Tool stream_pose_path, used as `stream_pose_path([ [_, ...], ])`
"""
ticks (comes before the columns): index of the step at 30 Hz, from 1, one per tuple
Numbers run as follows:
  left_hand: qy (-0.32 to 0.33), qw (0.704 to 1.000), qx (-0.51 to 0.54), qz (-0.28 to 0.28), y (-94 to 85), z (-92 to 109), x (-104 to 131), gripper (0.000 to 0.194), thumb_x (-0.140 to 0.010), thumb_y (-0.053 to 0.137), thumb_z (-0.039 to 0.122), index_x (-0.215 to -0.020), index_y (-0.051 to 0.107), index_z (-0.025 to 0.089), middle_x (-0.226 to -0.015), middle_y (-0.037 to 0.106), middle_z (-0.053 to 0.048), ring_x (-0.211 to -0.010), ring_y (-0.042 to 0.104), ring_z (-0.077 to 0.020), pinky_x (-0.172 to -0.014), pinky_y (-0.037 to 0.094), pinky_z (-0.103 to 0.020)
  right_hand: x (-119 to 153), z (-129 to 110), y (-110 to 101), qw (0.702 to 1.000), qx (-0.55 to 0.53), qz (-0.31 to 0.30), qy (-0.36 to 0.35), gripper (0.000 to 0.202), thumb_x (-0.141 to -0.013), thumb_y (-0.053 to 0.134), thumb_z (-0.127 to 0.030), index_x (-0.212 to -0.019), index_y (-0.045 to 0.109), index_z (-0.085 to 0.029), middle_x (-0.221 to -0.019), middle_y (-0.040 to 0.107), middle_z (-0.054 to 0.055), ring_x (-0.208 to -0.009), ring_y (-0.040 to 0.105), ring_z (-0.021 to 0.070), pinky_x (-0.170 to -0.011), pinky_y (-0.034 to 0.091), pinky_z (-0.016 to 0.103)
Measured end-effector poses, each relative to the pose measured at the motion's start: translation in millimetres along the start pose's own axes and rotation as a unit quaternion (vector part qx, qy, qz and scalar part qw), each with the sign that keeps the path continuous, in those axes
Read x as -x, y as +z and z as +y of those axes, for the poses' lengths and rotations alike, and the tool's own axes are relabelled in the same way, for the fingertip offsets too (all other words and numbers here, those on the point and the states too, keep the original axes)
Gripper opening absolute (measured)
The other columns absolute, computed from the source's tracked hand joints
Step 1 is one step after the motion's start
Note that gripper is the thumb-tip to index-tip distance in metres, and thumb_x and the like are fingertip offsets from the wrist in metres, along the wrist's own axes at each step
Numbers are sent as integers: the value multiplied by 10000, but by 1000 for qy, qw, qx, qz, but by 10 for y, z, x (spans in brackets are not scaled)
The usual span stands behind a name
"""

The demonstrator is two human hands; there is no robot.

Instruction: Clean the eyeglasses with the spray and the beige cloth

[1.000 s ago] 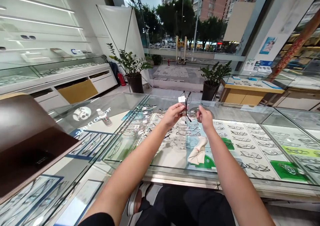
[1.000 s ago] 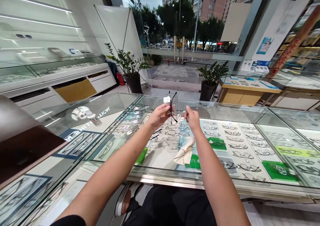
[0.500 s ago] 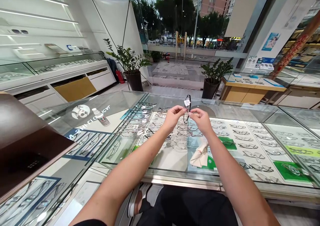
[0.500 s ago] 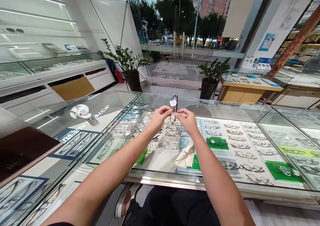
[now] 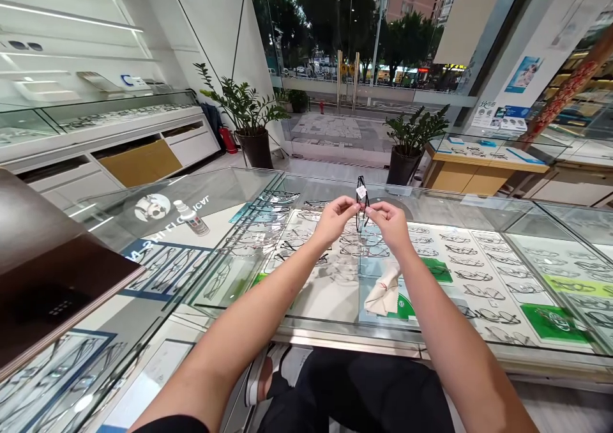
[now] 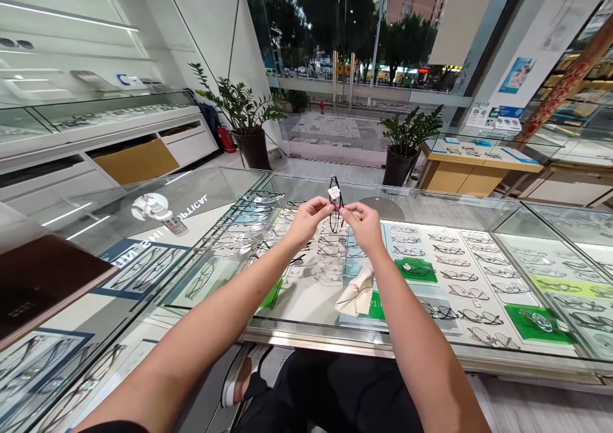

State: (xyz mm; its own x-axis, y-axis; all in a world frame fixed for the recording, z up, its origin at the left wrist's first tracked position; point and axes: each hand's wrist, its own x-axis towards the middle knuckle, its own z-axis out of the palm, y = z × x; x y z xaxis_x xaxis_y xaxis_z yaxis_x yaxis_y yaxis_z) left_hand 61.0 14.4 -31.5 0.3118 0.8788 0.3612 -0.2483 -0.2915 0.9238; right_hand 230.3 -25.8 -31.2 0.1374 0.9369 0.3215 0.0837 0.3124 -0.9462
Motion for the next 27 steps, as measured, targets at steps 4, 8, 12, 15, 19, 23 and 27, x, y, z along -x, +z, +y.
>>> stream_pose_path([
  [4,21,998,-50,6,-32,10,-16,364,-851,765,539,-882,658,193,-943,734,-48,-949,655,-196,-939,486,-336,5,-6,-23,997,41,53,-28,417,-804,763,-606,-863,716,-196,-545,277,-97,-534,232,108,-538,230,289],
  [8,37,994,-103,8,-70,29,-20,327,-901,696,514,-889,636,192,-955,734,-57,-943,652,-199,-915,480,-330,40,-36,-73,974,136,166,-80,338,-914,669,-523,-926,735,-192,-536,369,-83,-515,336,121,-558,299,293],
  [12,45,985,-169,0,-89,81,11,271,-941,636,458,-871,634,196,-934,720,-52,-901,630,-198,-871,468,-326,42,-70,-141,950,162,249,-95,301,-968,605,-450,-1037,731,-186,-726,721,36,-647,622,185,-684,473,317],
  [15,46,976,-213,-9,-79,121,39,267,-943,621,450,-851,641,200,-900,701,-41,-859,595,-193,-826,450,-319,9,-68,-177,944,143,278,-108,314,-983,571,-426,-1125,706,-180,-995,802,127,-855,719,234,-782,538,351],
  [19,48,977,-207,-12,-61,123,43,283,-929,634,469,-844,644,199,-887,698,-42,-853,595,-195,-833,454,-321,-4,-66,-163,944,135,272,-133,336,-991,564,-406,-1248,610,-196,-1114,781,135,-887,719,220,-787,549,344],
  [23,61,982,-174,39,-67,94,25,290,-928,652,477,-861,660,194,-919,731,-60,-875,636,-203,-858,475,-330,51,-110,-96,941,169,250,-156,225,-981,597,-419,-1091,601,-223,-968,730,69,-709,631,168,-683,499,303],
  [27,74,980,-177,48,-48,93,42,281,-929,667,460,-853,681,190,-888,731,-54,-853,634,-198,-843,477,-326,106,-134,-13,958,168,170,-158,239,-962,630,-462,-943,632,-224,-835,665,24,-689,575,156,-660,464,283],
])
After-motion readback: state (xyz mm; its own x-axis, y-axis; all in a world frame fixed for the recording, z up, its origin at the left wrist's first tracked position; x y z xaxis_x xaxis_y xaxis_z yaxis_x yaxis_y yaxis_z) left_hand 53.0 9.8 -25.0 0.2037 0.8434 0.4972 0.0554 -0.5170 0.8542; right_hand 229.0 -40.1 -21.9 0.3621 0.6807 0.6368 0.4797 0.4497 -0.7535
